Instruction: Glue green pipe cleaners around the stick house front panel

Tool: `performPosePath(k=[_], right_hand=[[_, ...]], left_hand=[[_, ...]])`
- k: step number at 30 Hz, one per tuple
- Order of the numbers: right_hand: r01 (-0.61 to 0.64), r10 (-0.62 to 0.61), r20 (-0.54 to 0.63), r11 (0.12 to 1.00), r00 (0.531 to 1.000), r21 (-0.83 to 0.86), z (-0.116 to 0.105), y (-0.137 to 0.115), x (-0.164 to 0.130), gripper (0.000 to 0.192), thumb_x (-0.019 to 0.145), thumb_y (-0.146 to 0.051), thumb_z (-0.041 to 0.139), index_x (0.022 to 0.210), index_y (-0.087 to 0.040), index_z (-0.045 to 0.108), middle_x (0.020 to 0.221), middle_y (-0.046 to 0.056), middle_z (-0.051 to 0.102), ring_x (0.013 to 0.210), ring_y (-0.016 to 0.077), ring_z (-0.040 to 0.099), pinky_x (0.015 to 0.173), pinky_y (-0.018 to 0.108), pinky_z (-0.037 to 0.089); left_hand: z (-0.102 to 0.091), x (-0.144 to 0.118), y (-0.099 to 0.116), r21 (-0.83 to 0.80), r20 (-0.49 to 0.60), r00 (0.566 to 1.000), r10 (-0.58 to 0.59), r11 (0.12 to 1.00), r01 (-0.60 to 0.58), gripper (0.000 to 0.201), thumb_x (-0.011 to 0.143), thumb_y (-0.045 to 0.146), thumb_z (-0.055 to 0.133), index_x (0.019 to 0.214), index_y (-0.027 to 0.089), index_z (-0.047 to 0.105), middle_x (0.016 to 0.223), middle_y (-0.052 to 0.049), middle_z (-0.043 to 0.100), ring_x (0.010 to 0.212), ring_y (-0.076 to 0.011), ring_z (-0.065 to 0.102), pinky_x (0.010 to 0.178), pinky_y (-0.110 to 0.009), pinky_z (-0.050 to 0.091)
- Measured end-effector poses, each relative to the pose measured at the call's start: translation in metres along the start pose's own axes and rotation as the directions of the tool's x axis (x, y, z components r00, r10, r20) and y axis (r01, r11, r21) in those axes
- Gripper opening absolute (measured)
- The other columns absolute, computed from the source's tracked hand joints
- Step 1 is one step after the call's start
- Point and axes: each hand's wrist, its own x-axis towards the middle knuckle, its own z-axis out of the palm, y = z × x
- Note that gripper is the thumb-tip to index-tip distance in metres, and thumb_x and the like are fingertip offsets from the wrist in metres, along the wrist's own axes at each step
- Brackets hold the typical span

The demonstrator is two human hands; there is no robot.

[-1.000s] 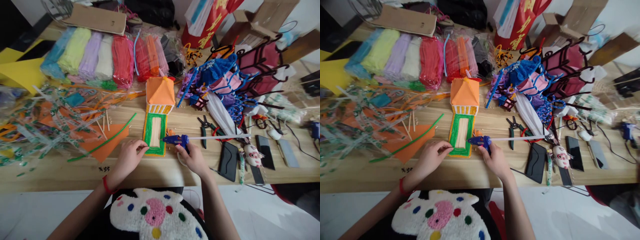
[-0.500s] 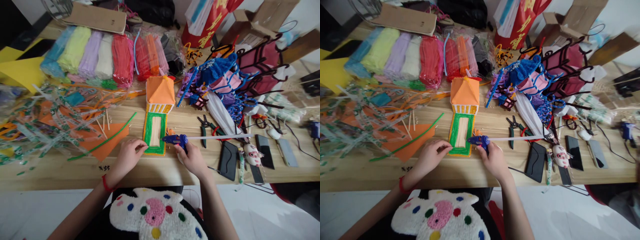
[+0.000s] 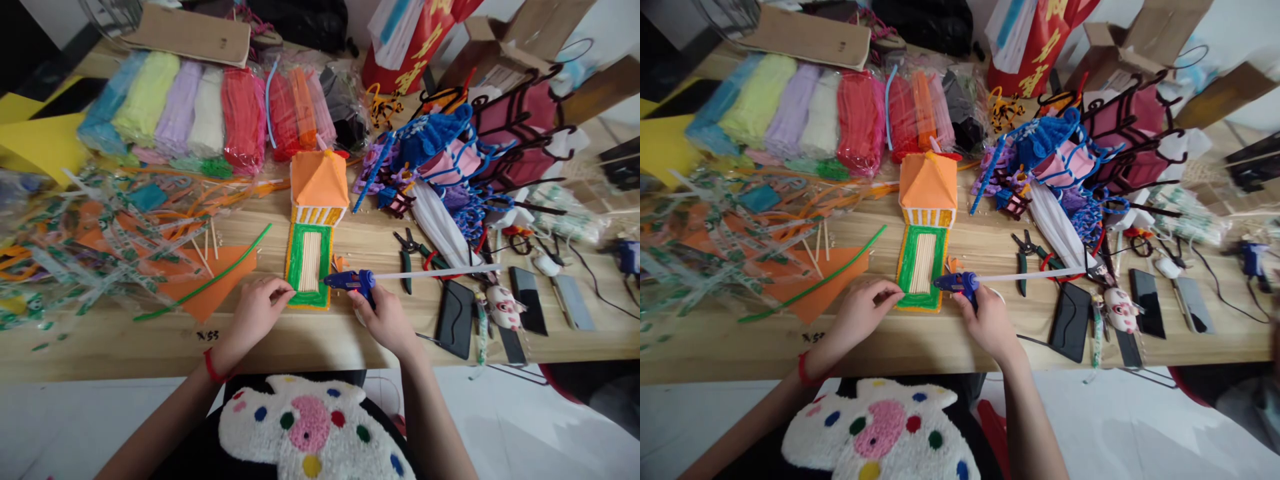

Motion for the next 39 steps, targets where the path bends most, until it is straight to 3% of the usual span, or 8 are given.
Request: performPosePath(k=[17,26,33,39], right_hand=[[-0.040,0.039,0.035,0.999,0.999,0.017,0.000,0.003,-0.009,0.037,0.091,-0.052,0.040,0.076,-0.020,0.051,0.071,0.006,0.063,0.063,0.0188,0.057,0.059,0.028,0.040],[-0.050,0.047,0.059,0.998,0.997,0.048,-0.003,-0.002,-0.014,0.034,0.091,-0.049,0.041,0.078,-0.020,0.052,0.073,0.007,0.064,0.063,0.0196,0.058,0.060,0.029,0.041],[-0.071,0.063,0.071,0.989,0.995,0.127,-0.008,0.007,-0.018,0.040,0.090,-0.053,0.042,0.075,-0.019,0.055,0.073,0.005,0.064,0.068,0.0188,0.058,0.064,0.028,0.042],[-0.185,0.211,-0.060,0.937,0.976,0.296,-0.006,0.021,-0.024,0.041,0.087,-0.055,0.047,0.083,-0.018,0.064,0.077,0.006,0.068,0.072,0.0201,0.061,0.068,0.030,0.045]], left_hand=[[0.001,-0.002,0.002,-0.045,-0.024,1.000,-0.006,0.999,0.005,0.010,0.085,0.026,0.059,0.077,0.020,0.060,0.072,0.002,0.064,0.066,-0.0136,0.059,0.066,-0.027,0.044],[0.004,0.001,-0.001,0.015,0.004,0.999,-0.033,0.999,0.033,0.013,0.088,0.030,0.054,0.081,0.020,0.059,0.076,0.000,0.065,0.071,-0.0158,0.060,0.067,-0.028,0.044],[0.000,0.015,0.007,0.090,-0.011,1.000,0.027,0.996,-0.026,0.013,0.088,0.029,0.055,0.080,0.020,0.059,0.077,-0.001,0.064,0.075,-0.0170,0.059,0.072,-0.030,0.045],[0.002,0.030,0.012,0.103,0.001,0.998,0.068,0.992,-0.068,0.012,0.090,0.025,0.051,0.081,0.020,0.058,0.084,-0.003,0.065,0.084,-0.0191,0.059,0.076,-0.032,0.046]])
